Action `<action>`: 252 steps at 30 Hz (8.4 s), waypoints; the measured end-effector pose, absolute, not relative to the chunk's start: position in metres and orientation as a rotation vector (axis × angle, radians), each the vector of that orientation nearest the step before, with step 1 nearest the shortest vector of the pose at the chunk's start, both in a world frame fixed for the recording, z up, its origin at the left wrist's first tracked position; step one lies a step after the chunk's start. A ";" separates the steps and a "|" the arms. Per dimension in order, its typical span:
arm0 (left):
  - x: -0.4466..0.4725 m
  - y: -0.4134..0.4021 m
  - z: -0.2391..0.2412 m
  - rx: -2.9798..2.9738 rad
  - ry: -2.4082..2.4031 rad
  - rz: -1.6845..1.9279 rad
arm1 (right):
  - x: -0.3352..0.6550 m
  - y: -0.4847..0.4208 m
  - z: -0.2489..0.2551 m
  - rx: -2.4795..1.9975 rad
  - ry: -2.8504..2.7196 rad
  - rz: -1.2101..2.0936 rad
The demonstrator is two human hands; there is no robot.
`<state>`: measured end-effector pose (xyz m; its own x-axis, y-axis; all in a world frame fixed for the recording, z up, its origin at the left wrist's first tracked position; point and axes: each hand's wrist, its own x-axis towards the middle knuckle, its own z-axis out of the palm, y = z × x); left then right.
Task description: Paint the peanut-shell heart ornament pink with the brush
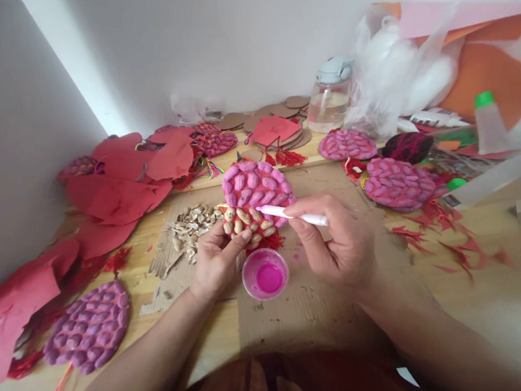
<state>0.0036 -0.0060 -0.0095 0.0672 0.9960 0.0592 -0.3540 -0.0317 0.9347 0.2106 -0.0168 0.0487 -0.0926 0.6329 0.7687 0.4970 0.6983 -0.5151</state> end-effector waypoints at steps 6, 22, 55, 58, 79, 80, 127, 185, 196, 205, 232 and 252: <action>0.000 -0.004 -0.013 1.196 0.961 1.339 | 0.209 -0.019 0.052 -0.897 -1.805 0.168; -0.001 -0.003 -0.013 1.155 0.973 1.333 | 0.212 -0.020 0.052 -1.020 -1.745 0.097; 0.003 0.000 -0.006 1.077 0.936 1.447 | 0.217 -0.033 0.072 -0.878 -2.088 0.375; 0.002 0.001 -0.007 1.074 0.924 1.451 | 0.213 -0.035 0.071 -0.827 -2.323 0.301; 0.001 0.001 -0.004 1.226 0.926 1.452 | 0.191 -0.039 0.064 -0.934 -2.600 0.201; 0.001 0.001 -0.004 1.217 0.925 1.447 | 0.192 -0.039 0.063 -0.929 -2.581 0.203; 0.001 -0.002 -0.009 1.074 0.928 1.340 | 0.216 -0.028 0.062 -1.047 -1.496 0.525; 0.001 -0.010 0.001 1.264 1.086 1.362 | 0.201 -0.027 0.064 -0.846 -1.994 -0.260; 0.004 -0.012 0.007 1.169 1.022 1.365 | 0.200 -0.028 0.064 -0.842 -2.028 -0.264; 0.003 -0.012 0.005 1.243 1.051 1.341 | 0.200 -0.027 0.064 -0.824 -2.042 -0.288; 0.005 -0.009 0.008 0.906 0.958 1.328 | 0.201 -0.024 0.059 -0.808 -2.078 -0.260; 0.003 -0.004 0.008 0.752 0.894 1.298 | 0.203 -0.021 0.062 -0.791 -2.035 -0.185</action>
<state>0.0034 -0.0043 0.0081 0.0433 0.9908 -0.1281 -0.4730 0.1332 0.8709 0.2034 -0.0209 0.0616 -0.3756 0.4617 0.8036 0.5990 0.7826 -0.1696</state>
